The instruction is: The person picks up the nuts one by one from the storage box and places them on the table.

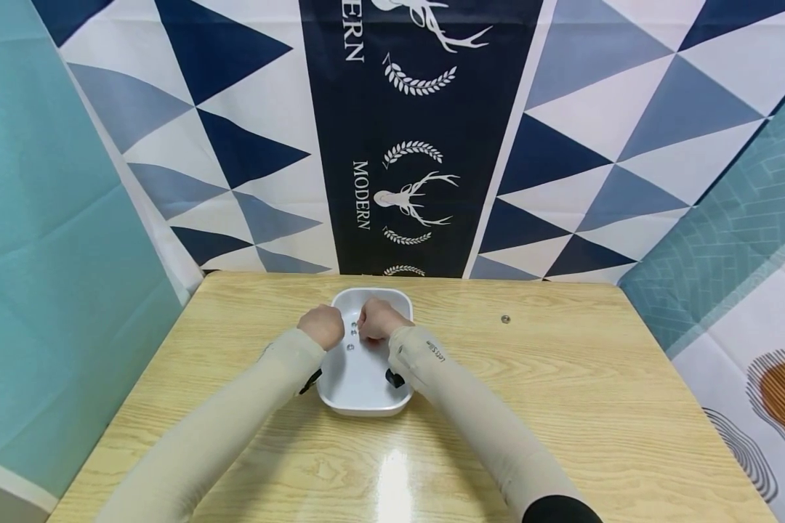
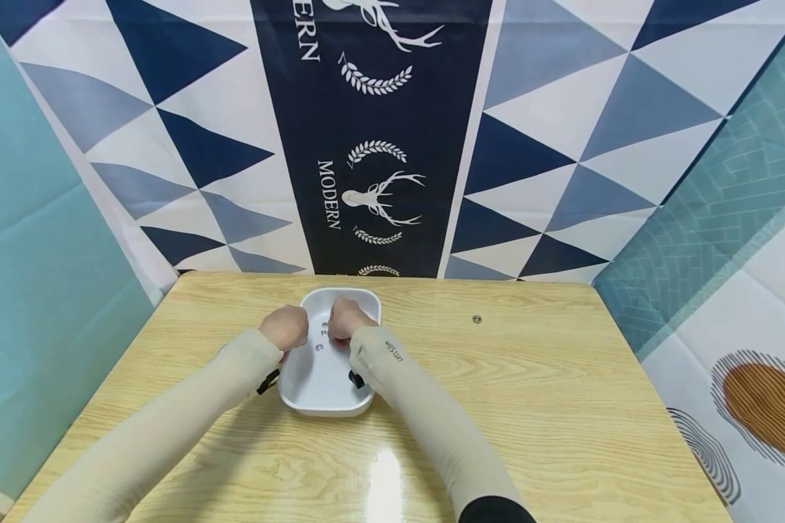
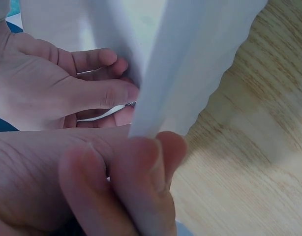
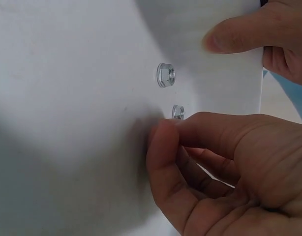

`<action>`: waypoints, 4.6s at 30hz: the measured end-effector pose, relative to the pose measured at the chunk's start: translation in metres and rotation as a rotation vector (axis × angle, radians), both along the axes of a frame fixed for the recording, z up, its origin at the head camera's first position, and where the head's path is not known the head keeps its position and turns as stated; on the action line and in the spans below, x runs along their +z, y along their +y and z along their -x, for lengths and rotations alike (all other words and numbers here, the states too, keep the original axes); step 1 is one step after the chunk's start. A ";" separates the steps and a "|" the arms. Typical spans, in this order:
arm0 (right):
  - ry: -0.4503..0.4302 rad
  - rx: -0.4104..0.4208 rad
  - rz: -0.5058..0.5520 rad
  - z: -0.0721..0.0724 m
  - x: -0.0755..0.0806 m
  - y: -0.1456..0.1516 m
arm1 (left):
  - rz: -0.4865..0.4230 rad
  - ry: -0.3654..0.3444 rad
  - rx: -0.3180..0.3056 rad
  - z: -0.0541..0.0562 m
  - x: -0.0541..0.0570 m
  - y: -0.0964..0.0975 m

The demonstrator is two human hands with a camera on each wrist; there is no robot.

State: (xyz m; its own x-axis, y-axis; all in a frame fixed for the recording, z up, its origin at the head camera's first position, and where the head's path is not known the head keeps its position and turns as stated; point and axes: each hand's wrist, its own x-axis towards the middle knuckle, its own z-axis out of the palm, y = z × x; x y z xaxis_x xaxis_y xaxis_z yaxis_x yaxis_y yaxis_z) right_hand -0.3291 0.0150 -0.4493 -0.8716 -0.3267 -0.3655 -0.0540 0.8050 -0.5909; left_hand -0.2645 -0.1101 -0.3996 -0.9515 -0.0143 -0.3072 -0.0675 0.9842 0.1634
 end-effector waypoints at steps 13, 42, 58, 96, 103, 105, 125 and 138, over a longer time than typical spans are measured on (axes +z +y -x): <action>0.014 0.036 -0.024 -0.003 0.014 0.009 | 0.002 0.002 0.002 -0.001 -0.001 0.000; 0.117 0.051 0.003 0.012 0.086 0.077 | -0.051 0.008 0.030 -0.007 0.000 0.000; 0.101 0.004 0.036 0.021 0.075 0.133 | -0.033 0.016 0.020 -0.008 0.000 0.001; 0.073 -0.066 -0.091 0.022 0.022 0.276 | -0.057 0.027 -0.004 -0.005 -0.003 -0.001; 0.065 -0.098 -0.070 0.020 0.020 0.291 | -0.039 0.024 -0.010 -0.005 -0.003 -0.002; 0.062 -0.099 -0.066 0.019 0.019 0.293 | -0.037 0.023 -0.007 -0.006 -0.003 -0.002; 0.085 -0.119 -0.084 0.019 0.005 0.295 | -0.045 0.028 -0.007 -0.004 -0.006 -0.004; 0.093 -0.118 -0.105 0.016 0.011 0.293 | -0.040 0.033 -0.005 -0.006 -0.003 -0.002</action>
